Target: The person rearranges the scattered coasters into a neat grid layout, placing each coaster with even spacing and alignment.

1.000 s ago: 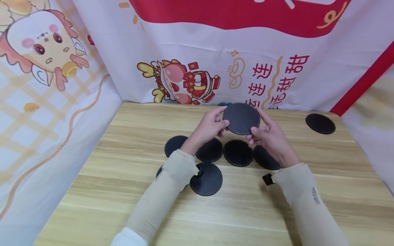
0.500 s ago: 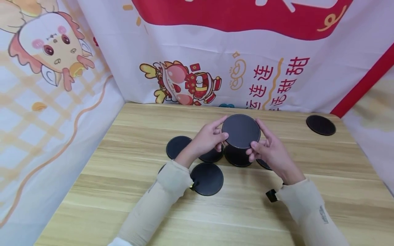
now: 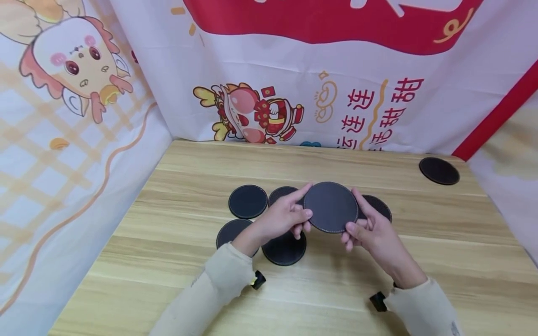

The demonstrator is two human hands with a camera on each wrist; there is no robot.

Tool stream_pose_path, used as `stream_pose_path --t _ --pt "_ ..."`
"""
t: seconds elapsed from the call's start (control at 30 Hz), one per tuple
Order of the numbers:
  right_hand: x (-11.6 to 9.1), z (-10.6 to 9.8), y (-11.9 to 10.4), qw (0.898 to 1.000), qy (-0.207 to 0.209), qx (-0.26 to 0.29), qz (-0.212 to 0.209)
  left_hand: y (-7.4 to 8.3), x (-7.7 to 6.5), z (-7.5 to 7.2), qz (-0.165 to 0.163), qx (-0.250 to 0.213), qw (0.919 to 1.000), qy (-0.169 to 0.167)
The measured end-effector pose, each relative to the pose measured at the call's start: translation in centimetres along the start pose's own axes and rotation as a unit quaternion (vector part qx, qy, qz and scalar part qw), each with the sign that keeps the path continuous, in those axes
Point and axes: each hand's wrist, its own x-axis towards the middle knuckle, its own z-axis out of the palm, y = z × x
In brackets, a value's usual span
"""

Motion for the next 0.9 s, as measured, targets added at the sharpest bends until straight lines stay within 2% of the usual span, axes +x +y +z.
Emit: stream_pose_path --t 0.2,0.5,0.73,0.9 --pt "-1.1 0.4 0.8 0.999 -0.016 0.029 -0.003 -0.5 -0.9 0.9 -0.016 -0.006 0.9998 0.006" --pt "-2.1 0.3 2.0 0.998 -0.023 0.017 0.052 -1.9 -1.9 2.1 -0.043 -0.020 0.9987 0.020" --pt "-2.8 -0.1 3.1 0.998 -0.016 -0.002 0.058 -3.4 -1.9 3.2 -0.046 -0.021 0.9979 0.040" --pt "-3.1 -0.2 3.6 0.996 -0.014 0.018 0.084 -4.1 -1.7 3.7 -0.049 -0.014 0.9975 0.050"
